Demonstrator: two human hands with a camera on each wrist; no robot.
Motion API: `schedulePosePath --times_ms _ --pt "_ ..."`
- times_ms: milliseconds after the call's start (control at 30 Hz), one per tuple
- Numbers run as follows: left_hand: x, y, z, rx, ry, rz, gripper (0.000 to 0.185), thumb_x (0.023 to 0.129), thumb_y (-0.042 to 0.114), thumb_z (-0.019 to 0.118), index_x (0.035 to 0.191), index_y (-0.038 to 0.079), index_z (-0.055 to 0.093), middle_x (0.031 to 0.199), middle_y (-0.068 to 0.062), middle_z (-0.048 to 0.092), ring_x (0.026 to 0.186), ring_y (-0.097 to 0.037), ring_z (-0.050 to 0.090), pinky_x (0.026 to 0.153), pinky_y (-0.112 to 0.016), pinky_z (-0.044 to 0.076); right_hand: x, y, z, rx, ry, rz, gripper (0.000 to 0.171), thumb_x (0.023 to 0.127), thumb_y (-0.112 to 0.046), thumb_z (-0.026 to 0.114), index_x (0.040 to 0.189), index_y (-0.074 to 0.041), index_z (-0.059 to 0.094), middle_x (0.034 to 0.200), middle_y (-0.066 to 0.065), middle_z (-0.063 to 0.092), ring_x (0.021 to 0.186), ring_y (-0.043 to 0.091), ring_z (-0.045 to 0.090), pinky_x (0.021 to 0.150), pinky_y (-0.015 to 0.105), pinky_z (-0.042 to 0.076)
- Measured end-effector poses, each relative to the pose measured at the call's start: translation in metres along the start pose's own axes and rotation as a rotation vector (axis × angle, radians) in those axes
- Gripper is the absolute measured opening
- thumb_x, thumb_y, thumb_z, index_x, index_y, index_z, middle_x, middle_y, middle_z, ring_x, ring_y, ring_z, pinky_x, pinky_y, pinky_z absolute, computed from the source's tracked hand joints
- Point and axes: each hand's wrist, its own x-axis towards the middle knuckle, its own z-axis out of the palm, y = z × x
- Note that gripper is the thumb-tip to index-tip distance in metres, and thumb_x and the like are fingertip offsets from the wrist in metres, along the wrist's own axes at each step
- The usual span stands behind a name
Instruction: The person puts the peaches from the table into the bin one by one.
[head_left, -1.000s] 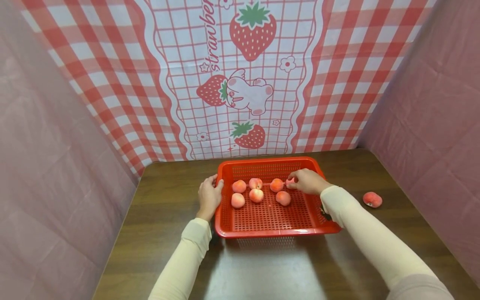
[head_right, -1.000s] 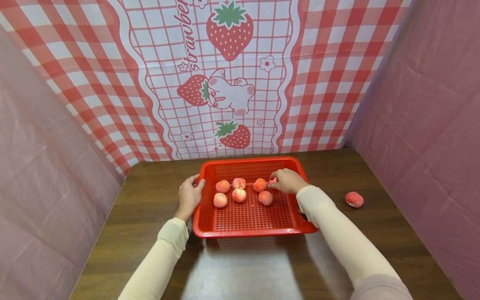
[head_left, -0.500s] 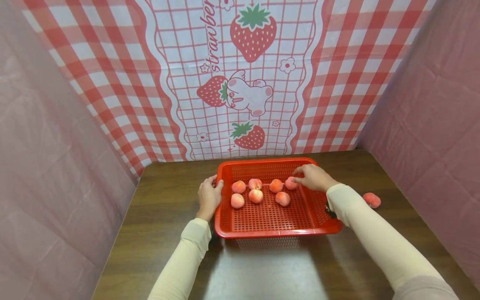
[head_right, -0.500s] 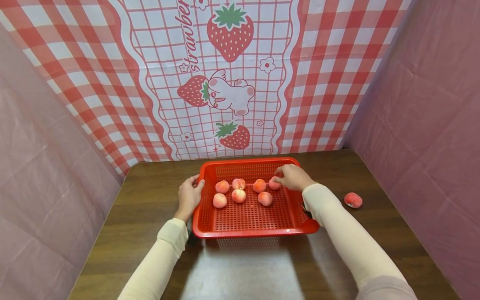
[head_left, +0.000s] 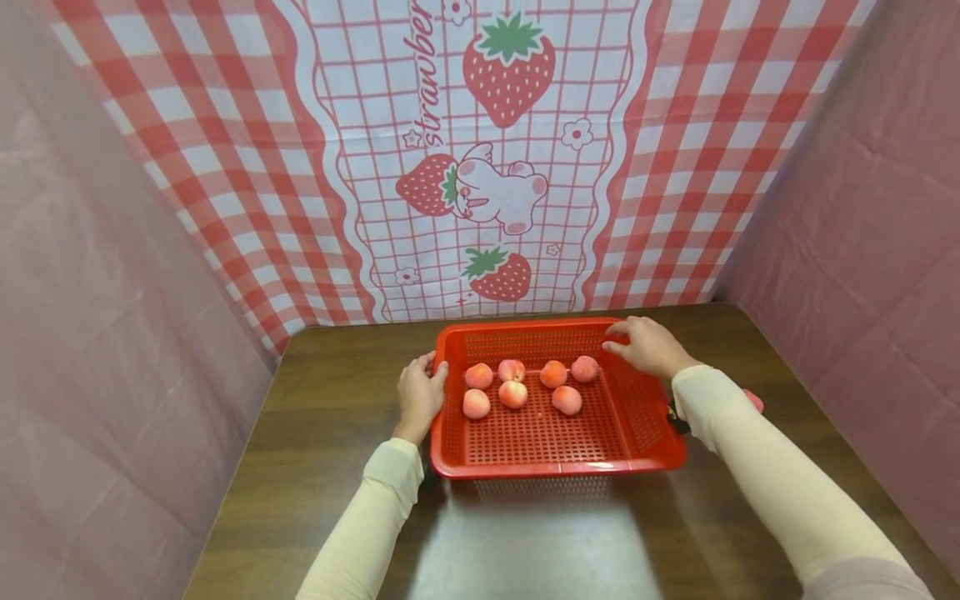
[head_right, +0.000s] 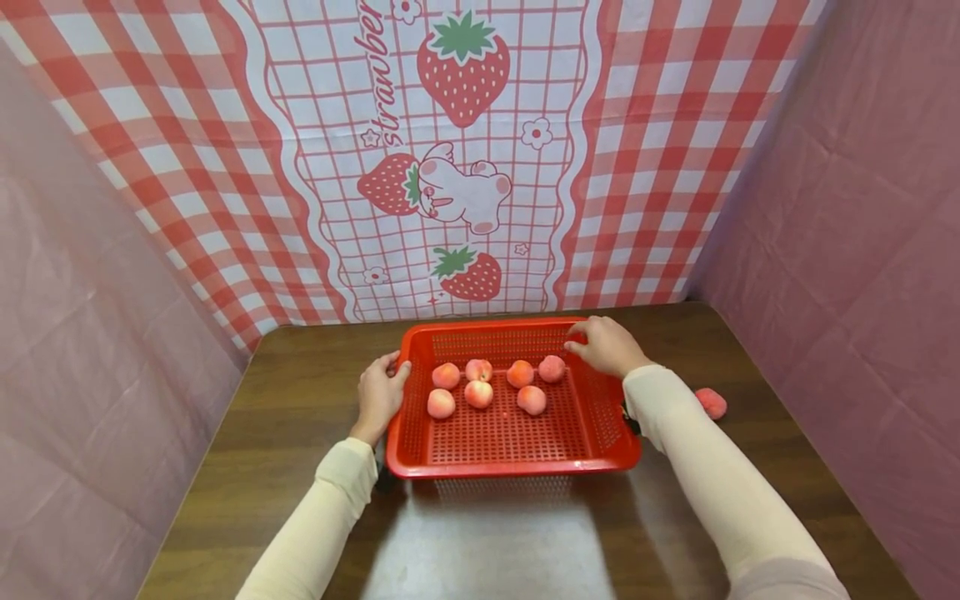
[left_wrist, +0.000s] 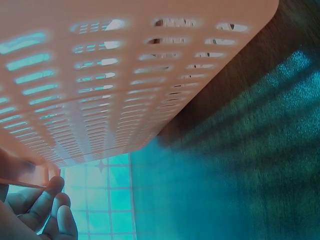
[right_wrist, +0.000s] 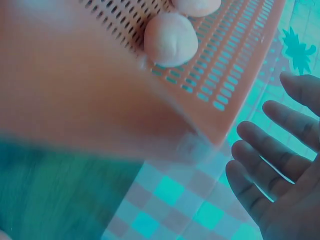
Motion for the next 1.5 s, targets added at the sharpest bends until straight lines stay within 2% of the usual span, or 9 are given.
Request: schedulePosePath --times_ms 233,500,800,1000,1233,1500 --pt "0.0 -0.003 -0.001 -0.001 0.028 0.001 0.033 0.09 0.022 0.067 0.118 0.006 0.07 0.104 -0.014 0.072 0.097 -0.033 0.065 0.089 -0.046 0.048 -0.002 0.013 -0.012 0.016 0.033 0.038 0.038 0.094 -0.023 0.062 0.122 0.004 0.063 0.11 0.023 0.067 0.094 0.034 0.063 0.084 0.053 0.05" --pt "-0.002 -0.002 -0.002 0.002 0.018 0.013 0.034 0.091 0.023 0.066 0.119 0.005 0.069 0.105 -0.014 0.072 0.098 -0.034 0.064 0.09 -0.047 0.048 -0.01 0.032 -0.022 0.005 0.006 0.096 0.042 0.096 -0.027 0.06 0.125 0.003 0.06 0.11 0.025 0.065 0.091 0.034 0.063 0.076 0.051 0.052" --pt "-0.002 -0.003 0.0 -0.01 0.04 0.015 0.032 0.09 0.021 0.067 0.117 0.004 0.07 0.103 -0.013 0.073 0.097 -0.033 0.065 0.089 -0.047 0.048 -0.02 0.063 -0.035 -0.027 0.0 0.097 0.049 0.096 -0.035 0.058 0.124 0.005 0.06 0.109 0.028 0.066 0.094 0.039 0.063 0.08 0.056 0.049" --pt "-0.001 -0.002 0.001 -0.016 0.026 0.005 0.033 0.09 0.022 0.067 0.118 0.004 0.069 0.104 -0.013 0.073 0.097 -0.032 0.066 0.09 -0.046 0.048 -0.03 0.082 -0.038 -0.12 0.0 0.084 0.043 0.093 -0.029 0.06 0.118 0.007 0.063 0.112 0.031 0.066 0.1 0.048 0.061 0.087 0.06 0.047" --pt "-0.001 -0.001 0.001 -0.018 0.022 -0.004 0.034 0.09 0.022 0.067 0.119 0.005 0.069 0.105 -0.013 0.072 0.097 -0.031 0.066 0.09 -0.046 0.048 -0.038 0.101 -0.044 -0.128 -0.053 0.154 0.05 0.093 -0.033 0.058 0.122 0.008 0.06 0.122 0.035 0.059 0.109 0.053 0.056 0.092 0.064 0.043" --pt "0.0 0.0 0.002 -0.005 0.019 -0.004 0.033 0.09 0.023 0.067 0.119 0.006 0.07 0.102 -0.013 0.072 0.096 -0.031 0.065 0.088 -0.046 0.047 -0.051 0.125 -0.041 -0.137 -0.092 0.203 0.055 0.092 -0.035 0.057 0.121 0.011 0.057 0.12 0.035 0.06 0.108 0.056 0.055 0.09 0.064 0.044"
